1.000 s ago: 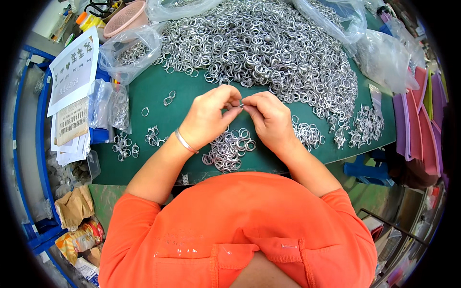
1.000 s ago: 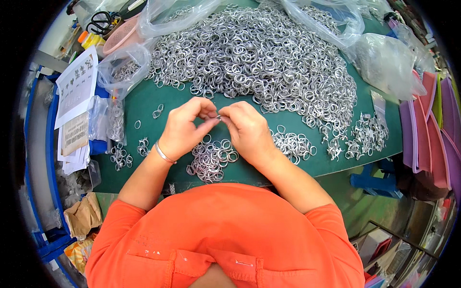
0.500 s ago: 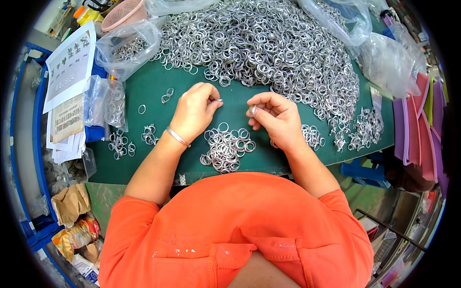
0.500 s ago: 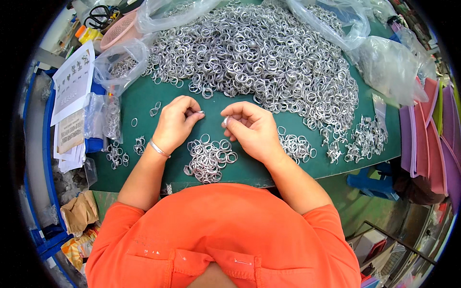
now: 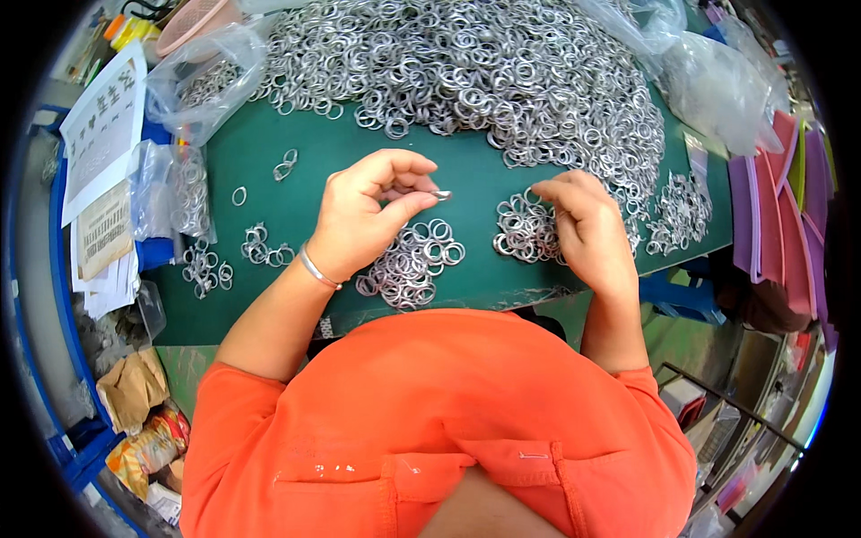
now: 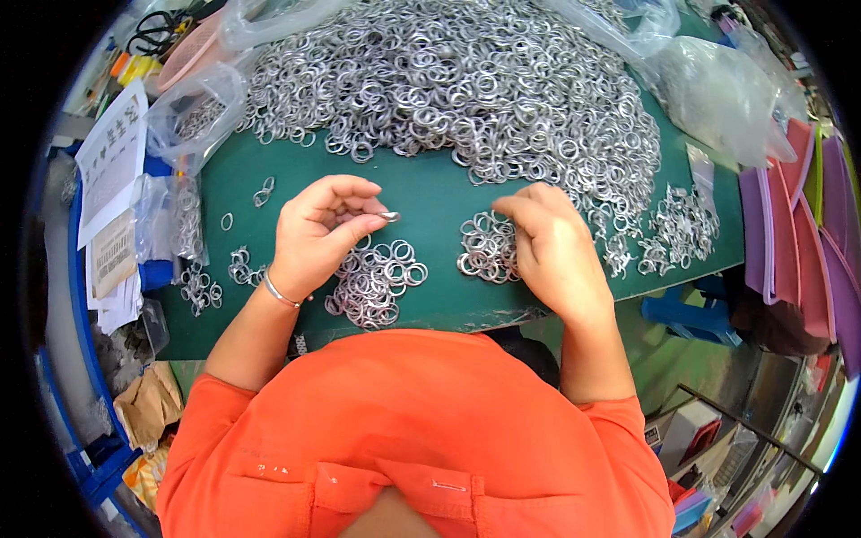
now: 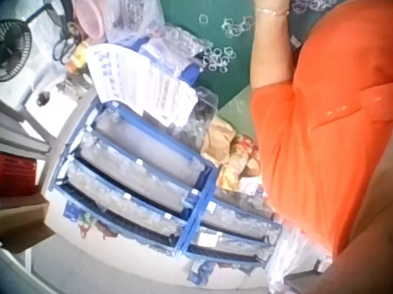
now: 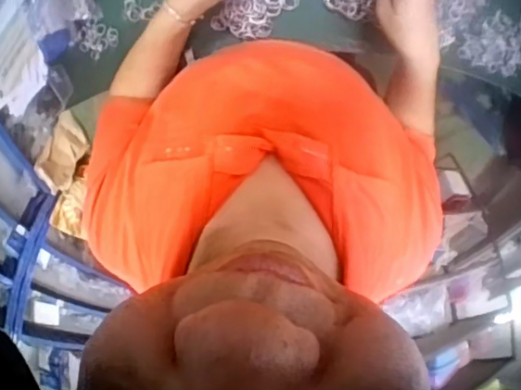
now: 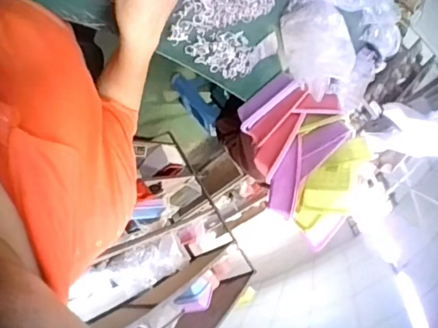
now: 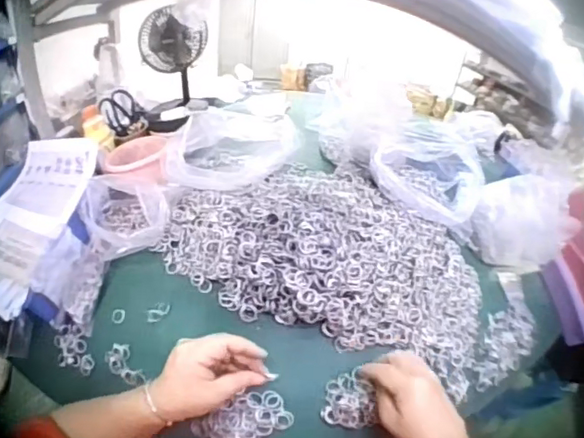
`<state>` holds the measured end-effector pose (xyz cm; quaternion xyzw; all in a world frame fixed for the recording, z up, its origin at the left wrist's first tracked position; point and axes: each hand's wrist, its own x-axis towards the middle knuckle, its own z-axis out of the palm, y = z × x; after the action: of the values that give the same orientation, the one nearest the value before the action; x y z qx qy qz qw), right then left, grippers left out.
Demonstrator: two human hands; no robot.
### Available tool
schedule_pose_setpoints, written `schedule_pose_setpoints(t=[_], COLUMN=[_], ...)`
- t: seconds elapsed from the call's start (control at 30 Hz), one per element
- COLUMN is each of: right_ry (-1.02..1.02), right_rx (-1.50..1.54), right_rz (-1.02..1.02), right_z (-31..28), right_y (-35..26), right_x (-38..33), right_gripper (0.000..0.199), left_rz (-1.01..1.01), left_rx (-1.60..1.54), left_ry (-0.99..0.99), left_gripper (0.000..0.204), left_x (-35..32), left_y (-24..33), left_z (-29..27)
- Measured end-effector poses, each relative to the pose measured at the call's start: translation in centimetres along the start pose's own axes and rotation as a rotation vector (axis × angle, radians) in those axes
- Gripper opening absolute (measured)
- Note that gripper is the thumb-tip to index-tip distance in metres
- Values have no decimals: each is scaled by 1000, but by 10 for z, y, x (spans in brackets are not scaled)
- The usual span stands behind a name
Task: The person sorts through a large pile of small metal rings on a table, picking them up and moving them into smaller groups by hand.
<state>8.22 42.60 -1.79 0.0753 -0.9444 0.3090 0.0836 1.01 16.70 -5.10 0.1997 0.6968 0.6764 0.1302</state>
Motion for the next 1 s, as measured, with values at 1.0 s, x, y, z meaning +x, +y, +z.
schedule_pose_setpoints(t=[1.0], right_ry=[-23], right_rx=[115], right_rz=[-254], right_z=[24], right_y=[-24], right_x=[26], right_gripper=[17], left_rz=[220], left_rx=[794], left_ry=[-15], left_gripper=[20], left_x=[34], left_y=[-11], left_z=[-18])
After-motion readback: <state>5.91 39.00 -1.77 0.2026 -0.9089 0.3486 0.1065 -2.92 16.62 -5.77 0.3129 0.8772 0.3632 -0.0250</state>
